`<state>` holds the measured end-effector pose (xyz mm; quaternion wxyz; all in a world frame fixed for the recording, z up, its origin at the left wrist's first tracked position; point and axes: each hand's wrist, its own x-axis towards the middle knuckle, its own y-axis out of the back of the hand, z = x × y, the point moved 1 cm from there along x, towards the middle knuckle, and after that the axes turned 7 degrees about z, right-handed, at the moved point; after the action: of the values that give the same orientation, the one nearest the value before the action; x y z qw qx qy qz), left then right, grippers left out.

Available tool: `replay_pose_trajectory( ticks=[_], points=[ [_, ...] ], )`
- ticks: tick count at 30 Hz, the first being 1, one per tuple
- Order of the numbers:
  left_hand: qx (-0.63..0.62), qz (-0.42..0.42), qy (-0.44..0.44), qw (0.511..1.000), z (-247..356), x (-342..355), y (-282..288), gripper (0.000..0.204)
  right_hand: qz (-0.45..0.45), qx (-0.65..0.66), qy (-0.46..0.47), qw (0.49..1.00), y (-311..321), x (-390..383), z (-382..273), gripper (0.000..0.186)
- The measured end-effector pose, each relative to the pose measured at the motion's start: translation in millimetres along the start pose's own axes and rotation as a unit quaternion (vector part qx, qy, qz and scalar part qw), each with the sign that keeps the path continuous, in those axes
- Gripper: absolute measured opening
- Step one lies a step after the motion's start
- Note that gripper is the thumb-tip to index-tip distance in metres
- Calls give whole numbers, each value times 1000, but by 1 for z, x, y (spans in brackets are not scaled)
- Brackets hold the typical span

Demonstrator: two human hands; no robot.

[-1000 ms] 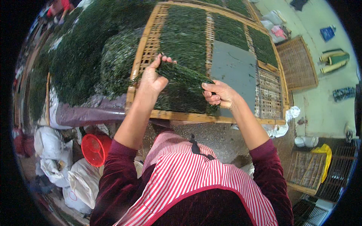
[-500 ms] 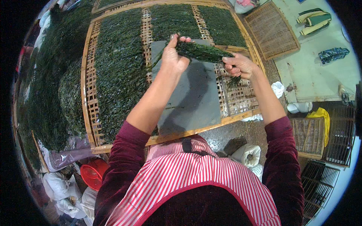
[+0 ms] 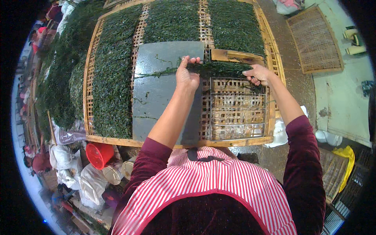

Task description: The person repeatedly picks handfuls of green leaves from a large pile and places them into rectangular sections of a wooden tray. They use both hands to spread and flatten the leaves within each section, then move to the next empty section and repeat the process.

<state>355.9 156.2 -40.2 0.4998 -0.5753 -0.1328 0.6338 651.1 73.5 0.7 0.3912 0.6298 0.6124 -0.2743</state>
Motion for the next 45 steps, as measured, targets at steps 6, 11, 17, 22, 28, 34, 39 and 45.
replay_pose_trajectory(
  ticks=[6, 11, 17, 22, 28, 34, 39, 45],
  points=[
    [286, 95, -44, 953, 79, -36, 15, 29, 17, -16, 1, 1000, 37, -12, 15, 34],
    [682, 24, -281, 675, 76, -73, -4, 40, 11, -18, 2, 1000, 51, -13, 20, 47],
    [805, -351, -365, 310, -83, -65, -35, 55, 15, -21, 31, 999, 50, -19, 20, 54],
    [857, -353, -330, 178, -100, -44, -24, 66, 28, 19, 102, 994, 88, -14, 44, 44],
    [860, -357, -324, 164, -100, -43, -26, 66, 179, -2, 79, 981, 138, 4, 90, 35],
    [854, -361, -335, 168, -98, -48, -27, 67, 465, -379, 239, 763, 100, -29, 79, 33],
    [813, -393, -369, 223, -97, -40, -24, 71, 374, -337, 476, 721, -1, -27, 47, 23],
    [696, -382, -347, 499, -27, -48, -31, 66, 374, -329, 360, 789, -9, -43, 21, 26]
  ],
)
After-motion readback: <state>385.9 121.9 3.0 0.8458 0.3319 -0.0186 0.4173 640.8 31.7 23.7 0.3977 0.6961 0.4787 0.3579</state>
